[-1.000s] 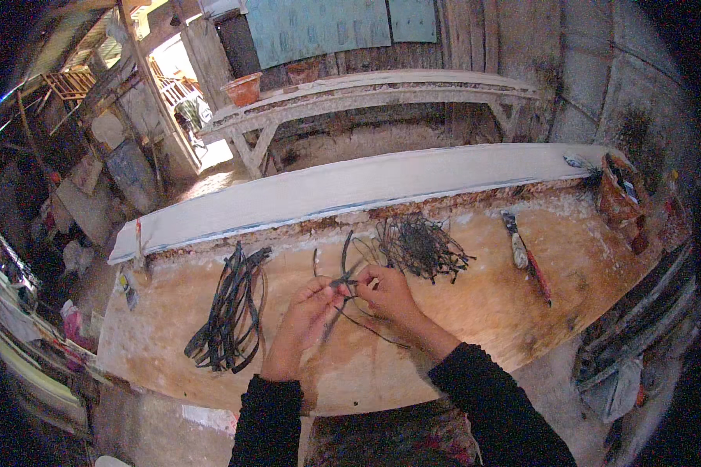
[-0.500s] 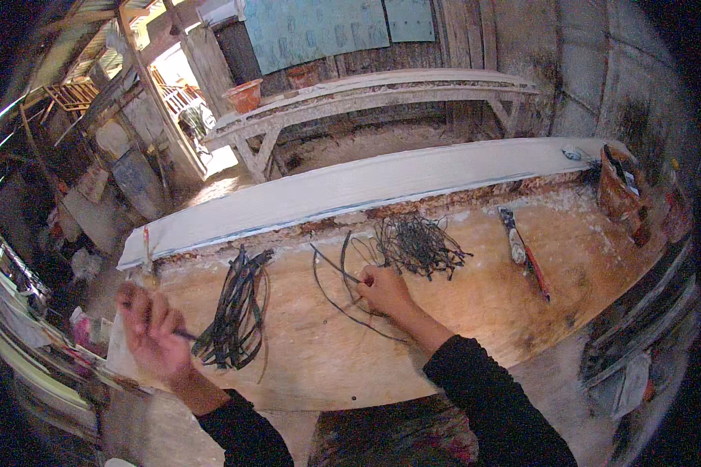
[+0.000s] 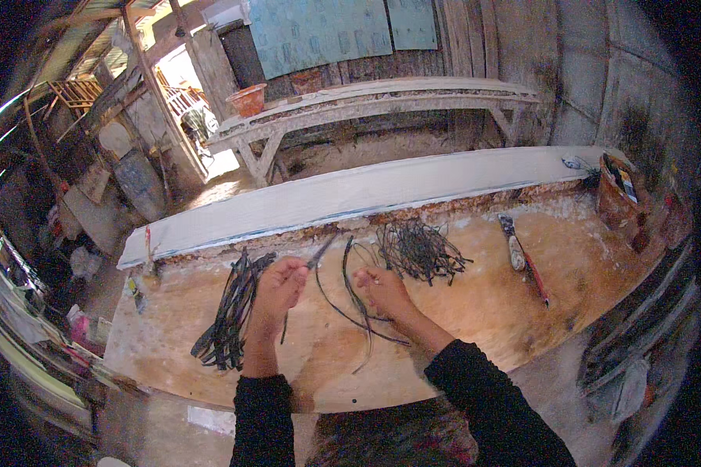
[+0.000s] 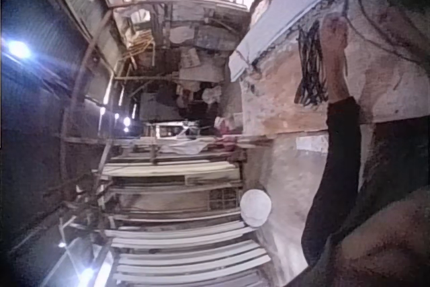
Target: The person uses a red utility knife to cut a long black rubber strip into short segments on a wooden workbench. The person repeatedly slices the rubber, gathers the cut pieces, and then peels apart the layers of a rubber strip by hand.
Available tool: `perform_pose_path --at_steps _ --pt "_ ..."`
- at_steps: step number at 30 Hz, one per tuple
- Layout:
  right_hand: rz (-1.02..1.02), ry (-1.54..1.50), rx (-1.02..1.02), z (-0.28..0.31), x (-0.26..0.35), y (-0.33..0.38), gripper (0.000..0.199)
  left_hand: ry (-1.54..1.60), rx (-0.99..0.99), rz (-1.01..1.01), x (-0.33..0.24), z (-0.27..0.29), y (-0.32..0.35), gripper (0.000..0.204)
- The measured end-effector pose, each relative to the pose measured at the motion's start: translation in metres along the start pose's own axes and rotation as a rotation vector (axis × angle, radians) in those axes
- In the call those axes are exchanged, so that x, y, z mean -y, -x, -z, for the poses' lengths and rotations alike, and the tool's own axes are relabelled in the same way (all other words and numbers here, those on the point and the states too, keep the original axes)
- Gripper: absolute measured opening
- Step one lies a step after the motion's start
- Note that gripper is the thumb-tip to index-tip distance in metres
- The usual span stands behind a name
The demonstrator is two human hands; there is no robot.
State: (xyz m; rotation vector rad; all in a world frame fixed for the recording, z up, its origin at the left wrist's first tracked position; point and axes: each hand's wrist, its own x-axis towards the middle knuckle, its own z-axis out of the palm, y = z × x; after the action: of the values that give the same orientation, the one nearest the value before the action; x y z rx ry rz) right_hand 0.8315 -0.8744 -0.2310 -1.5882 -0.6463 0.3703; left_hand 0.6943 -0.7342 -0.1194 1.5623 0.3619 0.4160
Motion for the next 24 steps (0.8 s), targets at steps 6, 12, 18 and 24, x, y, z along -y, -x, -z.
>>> perform_pose_path --at_steps 6,12,18,24 --pt "-0.302 -0.704 -0.038 0.013 0.030 -0.006 0.045 -0.222 0.163 -0.182 0.056 0.001 -0.025 0.011" --pt "-0.231 -0.746 -0.023 0.025 0.020 -0.009 0.035 -0.309 0.239 0.039 0.048 0.008 -0.018 0.012" --pt "-0.251 -0.766 -0.007 0.022 0.022 -0.008 0.017 -0.286 0.167 0.019 0.048 0.021 -0.013 0.021" --pt "-0.272 -0.795 -0.070 0.031 0.028 -0.008 0.014 -0.176 0.125 -0.020 0.049 0.037 -0.025 0.022"
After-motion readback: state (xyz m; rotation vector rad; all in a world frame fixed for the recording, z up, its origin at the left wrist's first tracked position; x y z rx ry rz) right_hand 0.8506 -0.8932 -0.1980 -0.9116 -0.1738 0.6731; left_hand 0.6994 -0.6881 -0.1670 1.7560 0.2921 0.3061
